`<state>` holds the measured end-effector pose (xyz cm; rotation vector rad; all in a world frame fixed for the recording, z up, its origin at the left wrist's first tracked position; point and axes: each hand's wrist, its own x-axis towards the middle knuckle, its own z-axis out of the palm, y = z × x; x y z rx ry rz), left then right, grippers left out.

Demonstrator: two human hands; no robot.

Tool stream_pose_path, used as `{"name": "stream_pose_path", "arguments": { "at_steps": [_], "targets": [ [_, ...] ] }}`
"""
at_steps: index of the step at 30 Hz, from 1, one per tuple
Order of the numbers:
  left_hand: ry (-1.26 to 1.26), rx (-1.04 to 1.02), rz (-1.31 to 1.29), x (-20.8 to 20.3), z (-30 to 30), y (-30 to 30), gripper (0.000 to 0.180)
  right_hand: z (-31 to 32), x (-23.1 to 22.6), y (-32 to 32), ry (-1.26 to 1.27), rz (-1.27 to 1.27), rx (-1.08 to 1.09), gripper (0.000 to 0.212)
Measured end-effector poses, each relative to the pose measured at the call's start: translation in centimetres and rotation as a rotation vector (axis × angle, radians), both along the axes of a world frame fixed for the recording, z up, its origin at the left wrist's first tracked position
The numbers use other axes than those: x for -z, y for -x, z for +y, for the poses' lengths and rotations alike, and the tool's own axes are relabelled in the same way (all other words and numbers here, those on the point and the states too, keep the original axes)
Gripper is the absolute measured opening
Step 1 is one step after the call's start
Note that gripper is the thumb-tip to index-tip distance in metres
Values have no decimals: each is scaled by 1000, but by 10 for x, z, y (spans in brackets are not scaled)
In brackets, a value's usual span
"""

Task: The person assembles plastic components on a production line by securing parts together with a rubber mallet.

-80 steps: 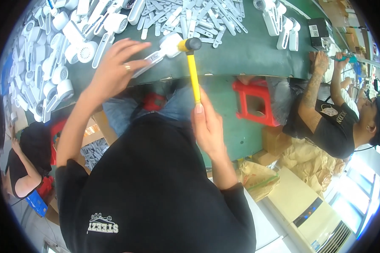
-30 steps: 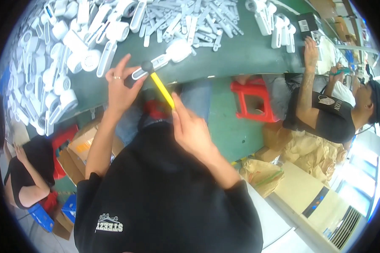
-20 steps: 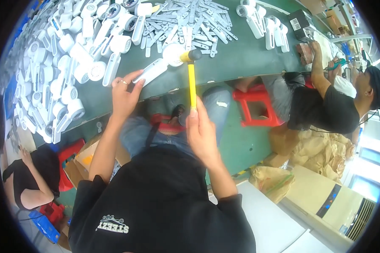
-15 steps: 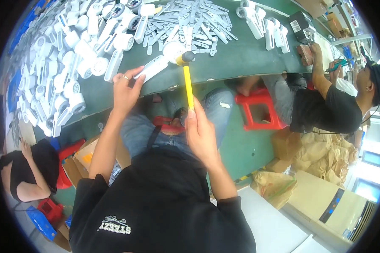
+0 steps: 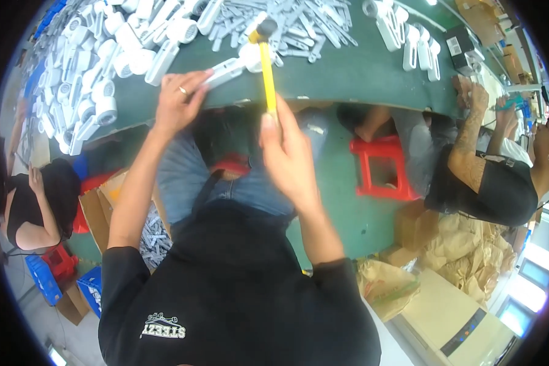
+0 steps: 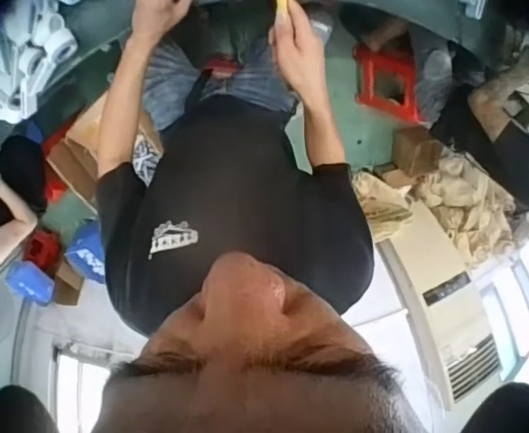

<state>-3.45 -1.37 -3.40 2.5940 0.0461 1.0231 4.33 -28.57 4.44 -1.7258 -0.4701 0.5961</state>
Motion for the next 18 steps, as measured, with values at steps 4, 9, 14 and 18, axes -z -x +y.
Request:
{"name": "stream_pose_path", "arguments": {
  "at_steps": [4, 9, 14, 18],
  "targets": [
    [-11, -37, -3, 6, 7, 0, 38, 3, -3, -8, -135, 23, -80, 54],
    [-8, -10, 24, 8, 2, 3, 40, -12, 0, 3, -123, 69, -67, 55],
    [4, -5, 25, 10, -7, -2, 40, -9, 1, 7, 218, -17, -81, 53],
    [20, -9, 42, 1, -5, 2, 40, 5, -12, 19, 190, -184, -110, 53]
  ]
}}
